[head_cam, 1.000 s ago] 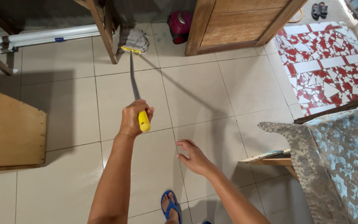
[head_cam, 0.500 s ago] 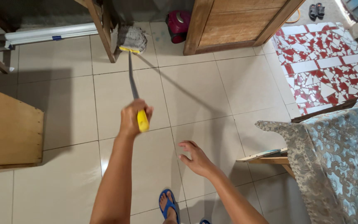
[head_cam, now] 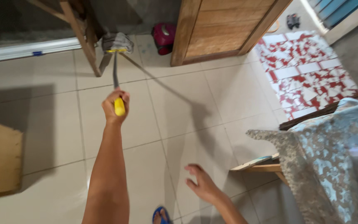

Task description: The person mops a tiled floor using a spray bottle and a mop.

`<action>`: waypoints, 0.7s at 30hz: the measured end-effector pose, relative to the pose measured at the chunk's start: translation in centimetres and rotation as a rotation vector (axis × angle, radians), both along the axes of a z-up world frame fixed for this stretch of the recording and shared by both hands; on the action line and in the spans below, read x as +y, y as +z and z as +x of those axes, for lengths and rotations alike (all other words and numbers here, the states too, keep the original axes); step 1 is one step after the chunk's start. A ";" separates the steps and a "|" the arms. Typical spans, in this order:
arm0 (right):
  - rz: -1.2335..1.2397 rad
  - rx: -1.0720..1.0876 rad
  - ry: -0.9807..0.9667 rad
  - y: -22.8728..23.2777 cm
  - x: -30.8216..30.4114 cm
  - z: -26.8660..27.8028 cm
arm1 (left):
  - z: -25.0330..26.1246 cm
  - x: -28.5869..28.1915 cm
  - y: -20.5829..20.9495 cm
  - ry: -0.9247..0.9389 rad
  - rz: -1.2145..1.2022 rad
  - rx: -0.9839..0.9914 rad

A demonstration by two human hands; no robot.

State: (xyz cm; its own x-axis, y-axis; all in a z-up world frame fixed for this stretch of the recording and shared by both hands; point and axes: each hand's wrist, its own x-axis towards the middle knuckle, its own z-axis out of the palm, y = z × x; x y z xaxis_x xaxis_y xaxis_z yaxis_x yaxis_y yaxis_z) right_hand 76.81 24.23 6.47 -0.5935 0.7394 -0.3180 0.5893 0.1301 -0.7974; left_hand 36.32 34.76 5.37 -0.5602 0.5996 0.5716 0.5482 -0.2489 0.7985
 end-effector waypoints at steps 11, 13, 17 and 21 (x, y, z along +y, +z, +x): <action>-0.222 -0.152 -0.082 0.8 -3.0 7.4 | 13.8 -6.8 0.3 -0.322 0.107 -1.617; -0.019 -0.053 0.013 0.3 -3.1 8.0 | 17.8 -13.6 2.5 0.102 -0.114 -0.168; 0.054 0.024 0.099 1.3 -3.9 8.6 | 21.7 -25.1 9.5 0.061 -0.194 0.050; 0.000 0.013 0.189 4.9 -5.1 7.6 | 24.9 -31.4 15.0 -0.036 -0.341 0.054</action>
State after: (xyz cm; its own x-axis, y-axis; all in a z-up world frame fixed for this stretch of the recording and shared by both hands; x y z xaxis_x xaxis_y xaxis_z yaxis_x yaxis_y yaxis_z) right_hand 84.40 19.18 11.38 -0.7255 0.6145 -0.3100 0.5445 0.2370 -0.8046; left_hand 61.21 3.39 20.40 -0.5098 0.7800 0.3629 0.5873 0.0073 0.8093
